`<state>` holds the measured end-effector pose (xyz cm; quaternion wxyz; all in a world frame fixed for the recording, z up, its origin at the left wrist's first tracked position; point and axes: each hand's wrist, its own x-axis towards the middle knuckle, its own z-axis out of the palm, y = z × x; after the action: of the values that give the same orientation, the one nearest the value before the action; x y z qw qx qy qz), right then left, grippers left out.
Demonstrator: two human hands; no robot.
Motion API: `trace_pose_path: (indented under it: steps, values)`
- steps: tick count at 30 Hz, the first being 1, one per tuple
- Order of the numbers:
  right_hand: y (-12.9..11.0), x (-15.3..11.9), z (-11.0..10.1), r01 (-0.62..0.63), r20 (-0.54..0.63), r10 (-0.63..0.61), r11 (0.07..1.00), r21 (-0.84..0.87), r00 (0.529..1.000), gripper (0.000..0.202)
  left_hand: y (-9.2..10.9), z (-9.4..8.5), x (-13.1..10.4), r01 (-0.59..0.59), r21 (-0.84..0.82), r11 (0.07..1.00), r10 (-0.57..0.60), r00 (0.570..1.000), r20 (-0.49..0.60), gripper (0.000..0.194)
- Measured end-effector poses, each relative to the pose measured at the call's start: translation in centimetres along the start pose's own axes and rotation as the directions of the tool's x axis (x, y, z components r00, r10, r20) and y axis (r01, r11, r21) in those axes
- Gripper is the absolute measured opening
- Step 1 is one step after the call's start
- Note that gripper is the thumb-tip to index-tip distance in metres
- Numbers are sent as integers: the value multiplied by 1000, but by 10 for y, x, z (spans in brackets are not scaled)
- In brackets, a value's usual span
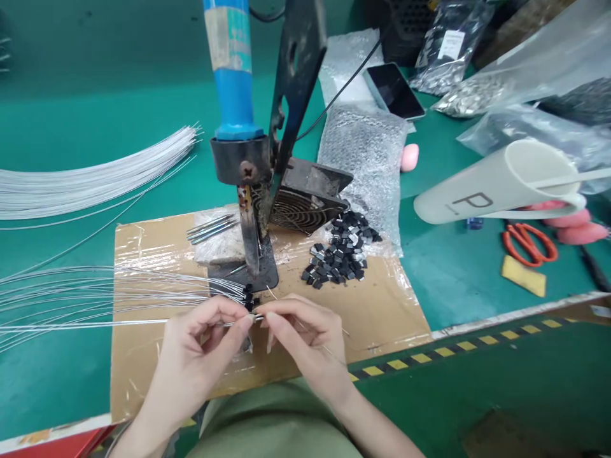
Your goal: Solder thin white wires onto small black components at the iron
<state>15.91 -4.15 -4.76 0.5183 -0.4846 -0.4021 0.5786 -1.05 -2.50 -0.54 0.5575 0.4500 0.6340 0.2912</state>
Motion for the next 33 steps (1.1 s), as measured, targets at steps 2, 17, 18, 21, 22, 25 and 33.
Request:
trace_pose_path:
  steps: [2,17,18,21,22,25,33]
  values:
    - [-1,0,4,-18,7,18,999,46,1000,15,1,1,-1,3,-1,1000,-3,1000,2,17]
    - [6,-1,8,-232,53,229,900,369,972,10,-2,6,-6,-72,47,996,74,995,-62,16]
    - [6,-1,9,-242,57,239,892,382,969,11,-2,7,-6,-72,48,996,75,995,-67,16]
    - [6,0,9,-272,70,267,867,417,961,13,-3,7,-5,-75,61,995,79,994,-70,17]
    - [5,0,9,-282,77,276,860,426,958,13,-3,7,-5,-77,65,995,81,995,-65,18]
    - [3,2,7,-316,101,302,845,432,948,14,-3,5,-5,-74,73,995,76,997,-32,19]
    - [2,4,1,-352,143,322,834,424,936,14,-2,3,-6,-65,89,994,64,998,11,21]
